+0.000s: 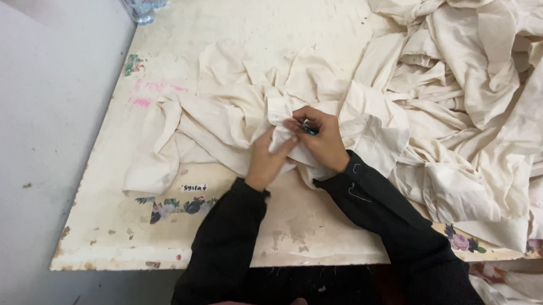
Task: Trimming loose threads from white fabric garment pieces using small snips.
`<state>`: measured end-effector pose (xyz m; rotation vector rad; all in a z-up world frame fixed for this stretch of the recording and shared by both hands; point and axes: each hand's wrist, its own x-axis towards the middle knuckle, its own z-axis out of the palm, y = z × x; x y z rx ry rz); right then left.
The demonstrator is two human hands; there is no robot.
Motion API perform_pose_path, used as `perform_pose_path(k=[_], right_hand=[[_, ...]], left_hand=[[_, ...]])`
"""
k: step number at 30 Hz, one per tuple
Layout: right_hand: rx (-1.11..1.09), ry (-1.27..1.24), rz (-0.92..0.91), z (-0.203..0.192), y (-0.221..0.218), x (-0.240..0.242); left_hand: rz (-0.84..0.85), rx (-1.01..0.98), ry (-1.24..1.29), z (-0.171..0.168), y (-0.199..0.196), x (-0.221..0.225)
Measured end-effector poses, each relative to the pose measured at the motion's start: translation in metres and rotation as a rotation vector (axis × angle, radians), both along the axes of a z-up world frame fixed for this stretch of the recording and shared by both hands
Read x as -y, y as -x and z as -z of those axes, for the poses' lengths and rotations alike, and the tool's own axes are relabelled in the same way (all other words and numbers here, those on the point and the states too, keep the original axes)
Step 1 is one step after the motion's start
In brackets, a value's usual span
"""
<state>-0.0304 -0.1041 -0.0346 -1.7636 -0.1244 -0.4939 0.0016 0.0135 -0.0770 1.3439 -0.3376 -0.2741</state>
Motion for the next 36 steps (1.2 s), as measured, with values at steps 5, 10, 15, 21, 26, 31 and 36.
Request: perform_pose_path(k=[5, 10, 15, 21, 26, 31, 36], right_hand=[[-0.008, 0.134, -0.085, -0.003, 0.01, 0.007], [-0.022, 0.121, -0.152, 0.028, 0.031, 0.024], [0.003, 0.208, -0.114, 0.04, 0.052, 0.026], [0.515, 0.515, 0.293, 0.057, 0.039, 0.055], [0.817, 0.678, 0.484, 0.054, 0.039, 0.065], [1.047, 0.718, 0.524, 0.036, 0.041, 0.064], [1.065, 0.796, 0.441, 0.031, 0.049, 0.068]], left_hand=[[-0.044, -0.296, 0.258, -0.018, 0.001, -0.02], [0.016, -0.419, 0.537, 0.001, -0.01, -0.026], [0.007, -0.393, 0.645, 0.033, -0.026, -0.029], [-0.081, -0.285, 0.658, 0.0, -0.014, -0.039], [0.032, -0.356, 0.645, 0.016, -0.001, -0.032], [-0.166, -0.462, 0.437, -0.023, 0.01, -0.025], [-0.166, -0.075, 0.636, 0.002, -0.008, -0.032]])
